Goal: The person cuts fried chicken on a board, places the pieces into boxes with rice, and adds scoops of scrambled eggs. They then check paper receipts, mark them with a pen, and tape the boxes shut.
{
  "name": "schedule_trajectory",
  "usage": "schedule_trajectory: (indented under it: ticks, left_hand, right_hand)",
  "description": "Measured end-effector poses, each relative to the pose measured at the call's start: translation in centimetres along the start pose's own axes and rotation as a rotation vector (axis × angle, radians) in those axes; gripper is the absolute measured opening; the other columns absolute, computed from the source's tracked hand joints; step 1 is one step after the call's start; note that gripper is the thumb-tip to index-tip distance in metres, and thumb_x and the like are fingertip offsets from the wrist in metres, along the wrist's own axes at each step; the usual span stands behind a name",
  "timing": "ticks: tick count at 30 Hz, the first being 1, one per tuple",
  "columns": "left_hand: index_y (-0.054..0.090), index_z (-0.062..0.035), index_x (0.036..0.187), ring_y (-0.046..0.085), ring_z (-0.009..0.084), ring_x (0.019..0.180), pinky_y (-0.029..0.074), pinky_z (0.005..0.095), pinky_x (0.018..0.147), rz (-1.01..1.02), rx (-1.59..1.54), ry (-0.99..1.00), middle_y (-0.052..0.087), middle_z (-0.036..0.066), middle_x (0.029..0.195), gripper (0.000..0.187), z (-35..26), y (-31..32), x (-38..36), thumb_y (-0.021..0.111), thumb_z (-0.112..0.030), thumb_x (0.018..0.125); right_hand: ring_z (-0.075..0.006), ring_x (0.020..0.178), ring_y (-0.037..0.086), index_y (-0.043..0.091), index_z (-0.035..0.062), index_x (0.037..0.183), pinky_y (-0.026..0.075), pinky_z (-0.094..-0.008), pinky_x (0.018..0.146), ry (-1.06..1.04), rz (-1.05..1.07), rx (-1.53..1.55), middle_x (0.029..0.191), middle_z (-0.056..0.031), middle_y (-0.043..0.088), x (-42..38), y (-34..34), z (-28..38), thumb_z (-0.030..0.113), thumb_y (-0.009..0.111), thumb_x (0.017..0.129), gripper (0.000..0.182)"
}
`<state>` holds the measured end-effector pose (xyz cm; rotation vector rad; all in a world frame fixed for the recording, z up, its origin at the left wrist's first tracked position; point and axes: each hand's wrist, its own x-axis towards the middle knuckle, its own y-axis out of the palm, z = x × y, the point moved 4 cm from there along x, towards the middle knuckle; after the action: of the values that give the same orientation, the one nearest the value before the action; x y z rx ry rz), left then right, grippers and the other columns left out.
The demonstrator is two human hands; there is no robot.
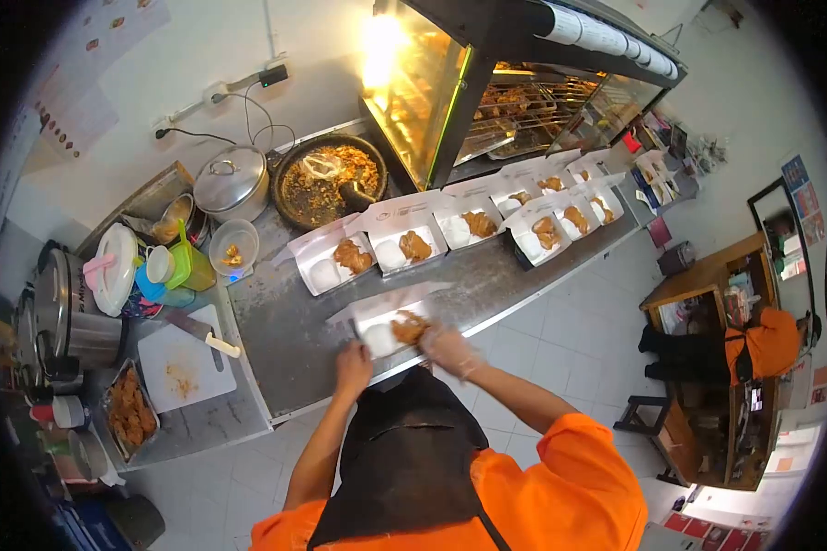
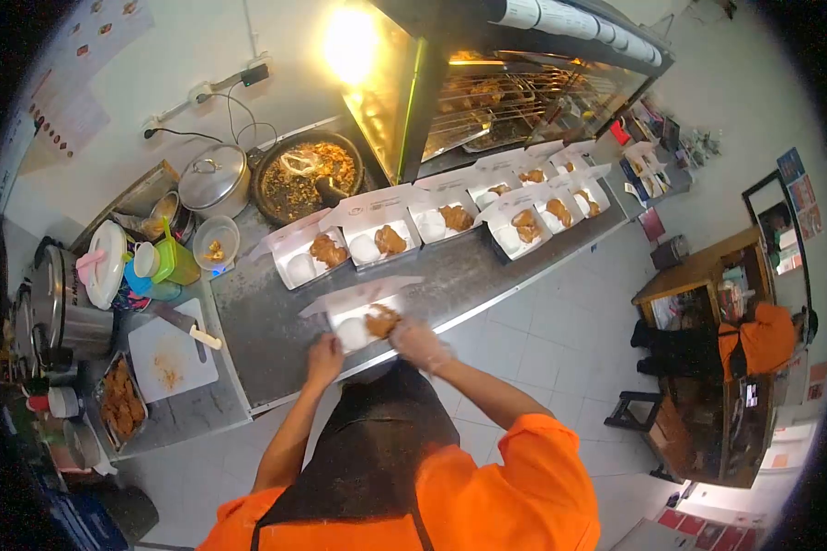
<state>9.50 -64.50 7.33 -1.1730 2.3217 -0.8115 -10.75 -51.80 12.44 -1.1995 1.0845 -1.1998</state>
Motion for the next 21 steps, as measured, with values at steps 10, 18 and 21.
schedule_trajectory:
  ticks: [10, 18, 21]
  left_hand:
    - [0.063, 0.0030, 0.109, 0.059, 0.0403, 0.101, 0.050, 0.0467, 0.086, -0.441, 0.303, 0.222, 0.060, 0.021, 0.108, 0.025, -12.7, 1.5, 11.5, 0.065, -0.012, 0.089]
    - [0.062, 0.0001, 0.117, 0.059, 0.0391, 0.100, 0.051, 0.0456, 0.088, -0.171, 0.462, 0.412, 0.060, 0.019, 0.104, 0.042, -7.7, -0.9, 16.2, 0.069, 0.002, 0.076]
    - [0.063, -0.0020, 0.111, 0.061, 0.0379, 0.098, 0.052, 0.0446, 0.085, -0.117, 0.498, 0.276, 0.062, 0.018, 0.101, 0.034, -5.0, -3.2, 13.3, 0.066, 0.003, 0.077]
  right_hand:
    - [-0.0339, 0.074, 0.067, 0.065, 0.0025, 0.088, 0.056, -0.0450, 0.065, 0.352, 0.059, -0.156, 0.087, -0.0161, 0.067, -6.3, -1.8, -24.7, 0.014, 0.057, 0.088, 0.014]
    - [-0.0289, 0.079, 0.068, 0.067, 0.0051, 0.093, 0.056, -0.0396, 0.063, 0.314, 0.022, -0.194, 0.085, -0.0133, 0.067, -4.7, -8.9, -25.7, 0.016, 0.058, 0.089, 0.014]
    - [-0.0324, 0.086, 0.066, 0.066, 0.0044, 0.093, 0.056, -0.0426, 0.072, 0.332, 0.015, -0.073, 0.088, -0.0168, 0.067, -5.9, -7.2, -24.8, 0.020, 0.061, 0.088, 0.017]
